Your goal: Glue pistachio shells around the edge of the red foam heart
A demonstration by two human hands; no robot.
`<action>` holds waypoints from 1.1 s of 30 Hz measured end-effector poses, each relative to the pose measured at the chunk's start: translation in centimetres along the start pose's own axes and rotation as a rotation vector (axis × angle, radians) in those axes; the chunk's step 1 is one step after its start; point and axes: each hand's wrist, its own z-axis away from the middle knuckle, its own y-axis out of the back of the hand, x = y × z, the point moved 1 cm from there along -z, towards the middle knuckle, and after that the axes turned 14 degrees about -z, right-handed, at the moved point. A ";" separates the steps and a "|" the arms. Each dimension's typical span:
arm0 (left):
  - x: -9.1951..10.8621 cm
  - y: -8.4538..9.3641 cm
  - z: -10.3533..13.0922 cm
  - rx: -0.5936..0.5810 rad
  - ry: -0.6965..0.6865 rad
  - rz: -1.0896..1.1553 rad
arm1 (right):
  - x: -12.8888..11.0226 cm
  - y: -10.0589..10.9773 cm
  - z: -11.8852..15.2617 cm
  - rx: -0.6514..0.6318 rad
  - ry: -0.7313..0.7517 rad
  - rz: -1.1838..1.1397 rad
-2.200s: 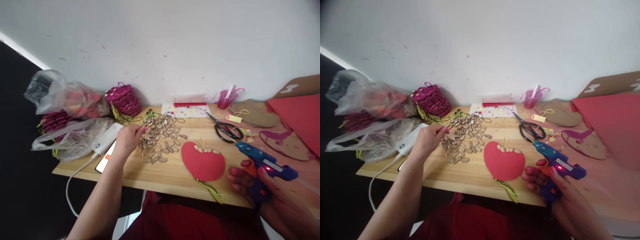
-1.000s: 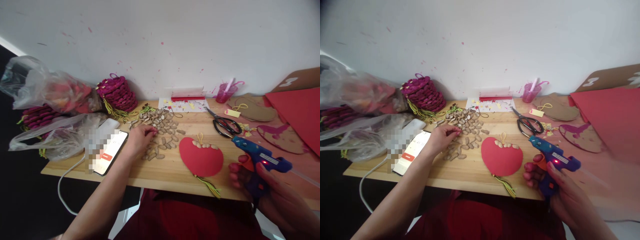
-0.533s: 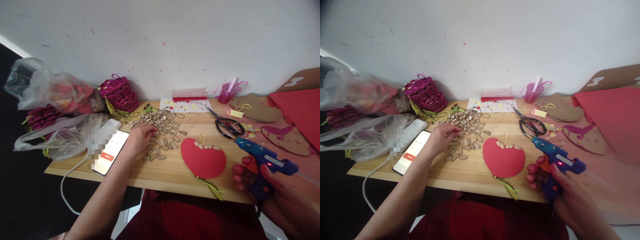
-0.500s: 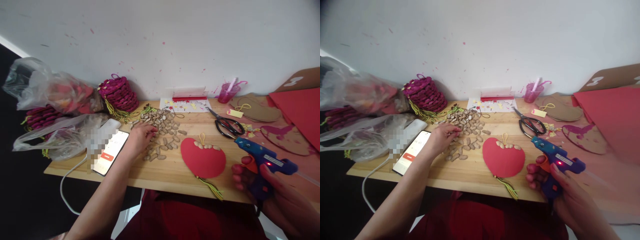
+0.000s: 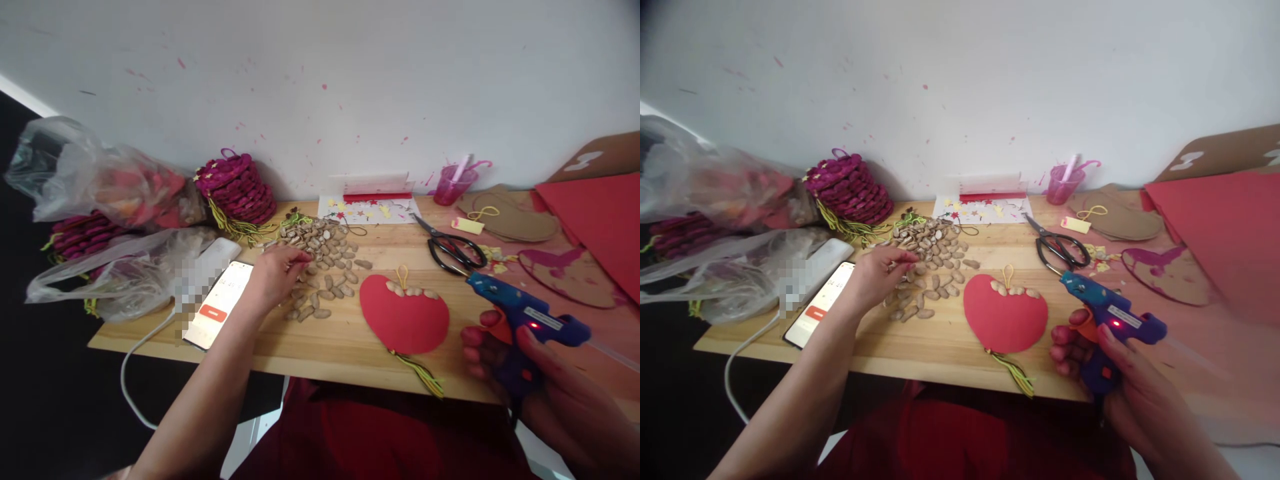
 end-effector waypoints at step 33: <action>1.0 -1.4 -0.1 -0.041 -0.214 -0.237 | 0.4 -2.6 1.3 -0.047 0.048 -0.019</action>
